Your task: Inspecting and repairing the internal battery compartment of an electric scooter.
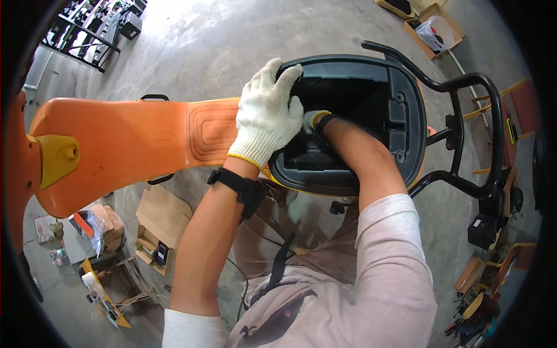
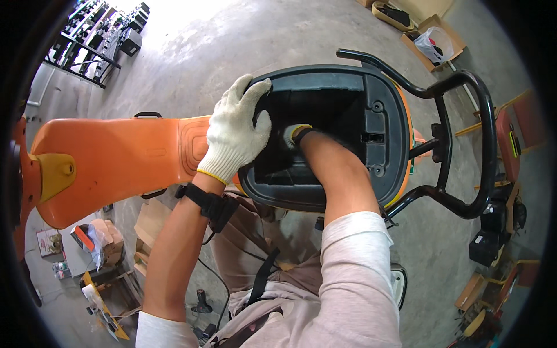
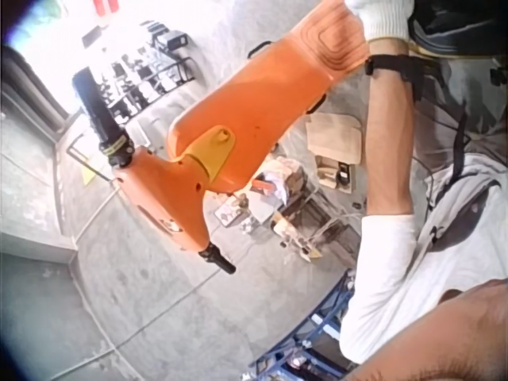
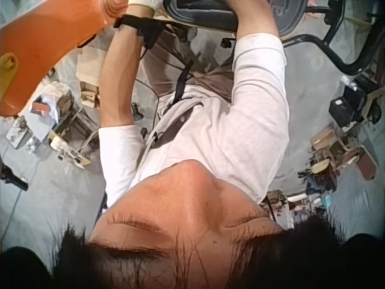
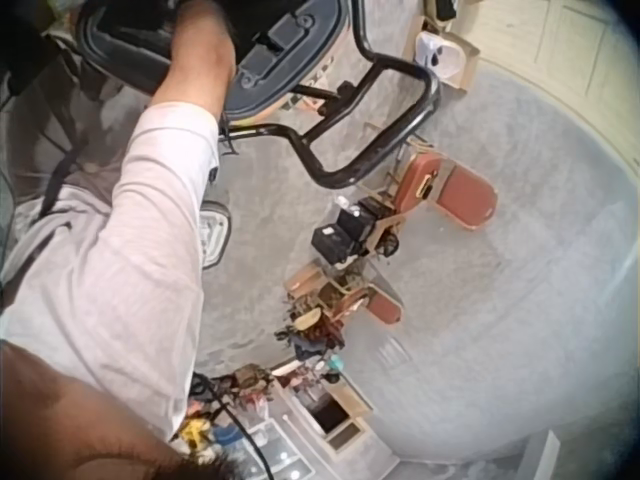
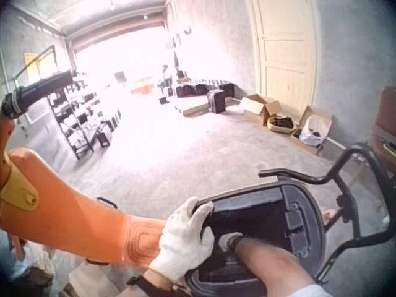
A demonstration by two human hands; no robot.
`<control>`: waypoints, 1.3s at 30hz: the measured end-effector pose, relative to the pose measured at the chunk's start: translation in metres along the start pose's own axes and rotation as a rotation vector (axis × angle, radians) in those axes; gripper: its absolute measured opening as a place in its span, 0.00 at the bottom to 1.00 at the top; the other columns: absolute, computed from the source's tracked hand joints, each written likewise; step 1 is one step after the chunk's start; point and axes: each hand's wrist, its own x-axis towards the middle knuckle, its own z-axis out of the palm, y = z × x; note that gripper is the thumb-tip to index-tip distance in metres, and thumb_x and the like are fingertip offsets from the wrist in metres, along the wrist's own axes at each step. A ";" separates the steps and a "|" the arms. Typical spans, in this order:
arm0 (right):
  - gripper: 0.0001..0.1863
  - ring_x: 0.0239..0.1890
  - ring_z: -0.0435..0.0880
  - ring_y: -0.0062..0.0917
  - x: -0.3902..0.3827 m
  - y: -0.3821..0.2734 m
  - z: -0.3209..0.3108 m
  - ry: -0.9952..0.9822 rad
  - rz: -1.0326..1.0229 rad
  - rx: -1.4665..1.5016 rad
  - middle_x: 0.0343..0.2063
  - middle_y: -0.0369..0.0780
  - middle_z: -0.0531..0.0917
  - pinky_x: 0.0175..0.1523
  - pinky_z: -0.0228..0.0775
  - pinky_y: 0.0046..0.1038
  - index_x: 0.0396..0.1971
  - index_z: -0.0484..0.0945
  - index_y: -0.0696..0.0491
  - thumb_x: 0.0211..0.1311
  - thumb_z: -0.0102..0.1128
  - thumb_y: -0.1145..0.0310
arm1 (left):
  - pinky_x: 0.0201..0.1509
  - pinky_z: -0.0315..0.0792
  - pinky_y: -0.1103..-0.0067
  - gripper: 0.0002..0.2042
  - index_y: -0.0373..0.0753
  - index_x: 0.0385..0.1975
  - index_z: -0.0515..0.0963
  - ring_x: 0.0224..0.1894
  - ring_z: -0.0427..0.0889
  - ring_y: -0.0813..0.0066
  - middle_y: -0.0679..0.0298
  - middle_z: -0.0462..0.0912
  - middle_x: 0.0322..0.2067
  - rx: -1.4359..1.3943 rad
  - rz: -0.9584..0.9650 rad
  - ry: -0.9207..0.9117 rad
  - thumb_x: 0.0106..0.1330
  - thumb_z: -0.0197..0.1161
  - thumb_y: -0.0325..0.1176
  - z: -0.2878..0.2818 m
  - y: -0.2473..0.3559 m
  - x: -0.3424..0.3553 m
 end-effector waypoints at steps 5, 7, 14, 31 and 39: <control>0.20 0.54 0.87 0.38 0.001 0.001 0.014 -0.071 -0.029 -0.068 0.50 0.45 0.88 0.55 0.77 0.40 0.50 0.87 0.50 0.61 0.57 0.63 | 0.68 0.71 0.59 0.25 0.50 0.62 0.76 0.66 0.73 0.46 0.53 0.71 0.66 0.003 -0.013 -0.023 0.62 0.62 0.31 -0.001 0.000 0.000; 0.20 0.54 0.87 0.38 0.010 0.005 0.021 -0.102 -0.083 -0.111 0.50 0.45 0.88 0.55 0.77 0.40 0.51 0.87 0.51 0.63 0.56 0.63 | 0.68 0.71 0.59 0.25 0.50 0.62 0.76 0.66 0.73 0.46 0.53 0.71 0.66 0.003 -0.011 -0.016 0.62 0.62 0.31 -0.001 0.000 0.000; 0.20 0.53 0.88 0.40 0.036 0.016 0.036 -0.147 0.019 -0.045 0.49 0.46 0.88 0.54 0.78 0.42 0.53 0.86 0.51 0.62 0.56 0.64 | 0.68 0.71 0.59 0.25 0.50 0.62 0.76 0.66 0.73 0.46 0.52 0.71 0.66 0.009 -0.004 -0.011 0.62 0.62 0.30 -0.001 0.000 0.000; 0.15 0.48 0.88 0.45 0.017 0.007 0.018 0.509 -0.527 -0.419 0.43 0.47 0.89 0.52 0.80 0.44 0.41 0.91 0.47 0.56 0.63 0.60 | 0.68 0.71 0.59 0.25 0.49 0.62 0.76 0.66 0.73 0.46 0.52 0.72 0.65 0.000 0.010 0.008 0.62 0.63 0.31 0.002 -0.003 0.000; 0.16 0.44 0.90 0.33 0.016 0.014 0.012 -0.063 -0.036 0.029 0.38 0.44 0.91 0.48 0.78 0.42 0.39 0.90 0.51 0.53 0.65 0.61 | 0.68 0.71 0.59 0.25 0.49 0.62 0.76 0.65 0.73 0.46 0.52 0.72 0.66 0.000 0.007 0.006 0.62 0.62 0.30 0.000 -0.001 0.000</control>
